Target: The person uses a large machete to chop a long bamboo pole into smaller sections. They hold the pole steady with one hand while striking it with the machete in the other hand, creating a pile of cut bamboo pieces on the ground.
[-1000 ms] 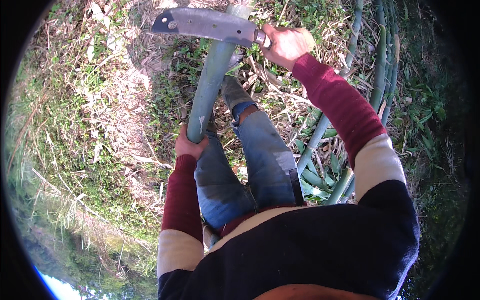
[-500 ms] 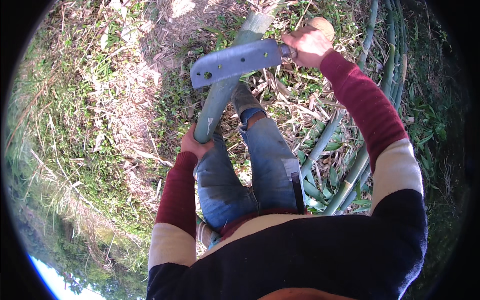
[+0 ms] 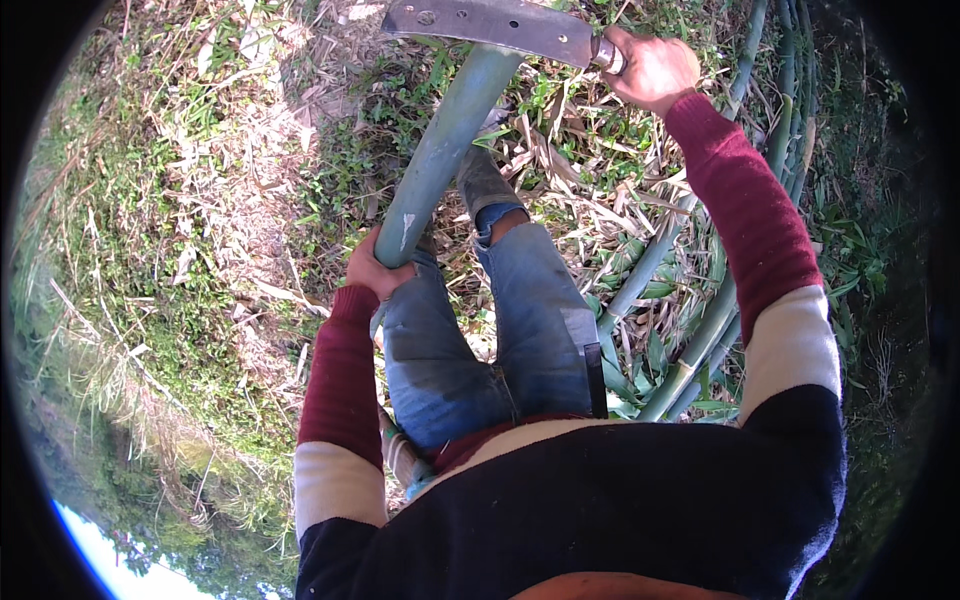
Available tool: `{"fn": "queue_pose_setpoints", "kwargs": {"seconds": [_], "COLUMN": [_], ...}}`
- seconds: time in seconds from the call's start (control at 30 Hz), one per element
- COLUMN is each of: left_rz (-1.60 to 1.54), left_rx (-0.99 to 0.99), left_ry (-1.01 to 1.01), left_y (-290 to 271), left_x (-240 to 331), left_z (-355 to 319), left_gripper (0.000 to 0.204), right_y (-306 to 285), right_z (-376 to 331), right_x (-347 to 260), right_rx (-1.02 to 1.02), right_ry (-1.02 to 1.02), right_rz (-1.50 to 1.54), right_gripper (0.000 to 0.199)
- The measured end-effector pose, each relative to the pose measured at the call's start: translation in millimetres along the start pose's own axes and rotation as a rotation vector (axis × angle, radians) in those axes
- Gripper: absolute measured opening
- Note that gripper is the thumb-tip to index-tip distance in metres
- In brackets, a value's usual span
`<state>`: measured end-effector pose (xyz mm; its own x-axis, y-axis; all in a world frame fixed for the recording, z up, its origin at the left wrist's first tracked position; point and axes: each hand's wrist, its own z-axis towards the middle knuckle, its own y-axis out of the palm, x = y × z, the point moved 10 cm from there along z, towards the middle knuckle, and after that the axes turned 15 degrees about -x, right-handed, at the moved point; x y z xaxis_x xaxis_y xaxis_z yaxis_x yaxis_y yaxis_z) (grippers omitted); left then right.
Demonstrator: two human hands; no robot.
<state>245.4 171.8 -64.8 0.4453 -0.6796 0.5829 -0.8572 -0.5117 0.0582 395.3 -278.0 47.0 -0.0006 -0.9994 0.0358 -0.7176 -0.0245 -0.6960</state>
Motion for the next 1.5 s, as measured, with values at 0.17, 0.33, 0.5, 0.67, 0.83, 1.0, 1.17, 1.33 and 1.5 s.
{"fn": "queue_pose_setpoints", "kwargs": {"seconds": [0.17, 0.33, 0.5, 0.67, 0.83, 1.0, 1.17, 1.33, 1.5], "left_rz": [-0.035, 0.132, 0.143, 0.167, 0.178, 0.154, 0.152, 0.161, 0.192], "left_rx": [0.049, 0.103, 0.104, 0.171, 0.195, 0.172, 0.121, 0.121, 0.083], "left_ry": [0.019, -0.065, -0.100, -0.076, -0.110, -0.084, -0.110, -0.112, -0.134], "left_y": [-2.3, -7.0, -7.1, -6.1, -17.7, -16.0, -16.0, -17.5, -21.4], "left_x": [1.6, 0.5, 9.2, 8.4, 6.6, 14.9, 7.4, 1.6, 12.3], "left_z": [-3.0, -2.1, -14.1, -22.1, -32.0, -27.4, -24.1, -23.4, -18.5], "left_gripper": [0.067, 0.071, 0.069, 0.064, 0.062, 0.063, 0.067, 0.071, 0.079], "right_y": [19.2, -5.0, 22.5, -1.8, 32.5, -6.1, 9.3, -8.5, 26.7], "right_z": [1.7, -1.5, -21.0, -25.7, -28.4, -21.6, -26.1, -27.8, -35.6], "right_x": [-34.1, -25.3, -53.2, -37.0, -79.3, -47.9, -84.8, -52.8, -76.4], "right_rx": [0.033, 0.148, 0.199, 0.103, -0.100, 0.012, 0.019, 0.033, -0.002], "right_ry": [-0.202, 0.106, -0.159, 0.337, 0.143, 0.441, 0.102, 0.402, 0.000], "right_rz": [-0.092, 0.079, -0.029, 0.067, 0.004, 0.068, -0.047, 0.143, 0.081], "right_gripper": [0.040, 0.031, 0.040, 0.035, 0.050, 0.048, 0.037, 0.032, 0.044]}}
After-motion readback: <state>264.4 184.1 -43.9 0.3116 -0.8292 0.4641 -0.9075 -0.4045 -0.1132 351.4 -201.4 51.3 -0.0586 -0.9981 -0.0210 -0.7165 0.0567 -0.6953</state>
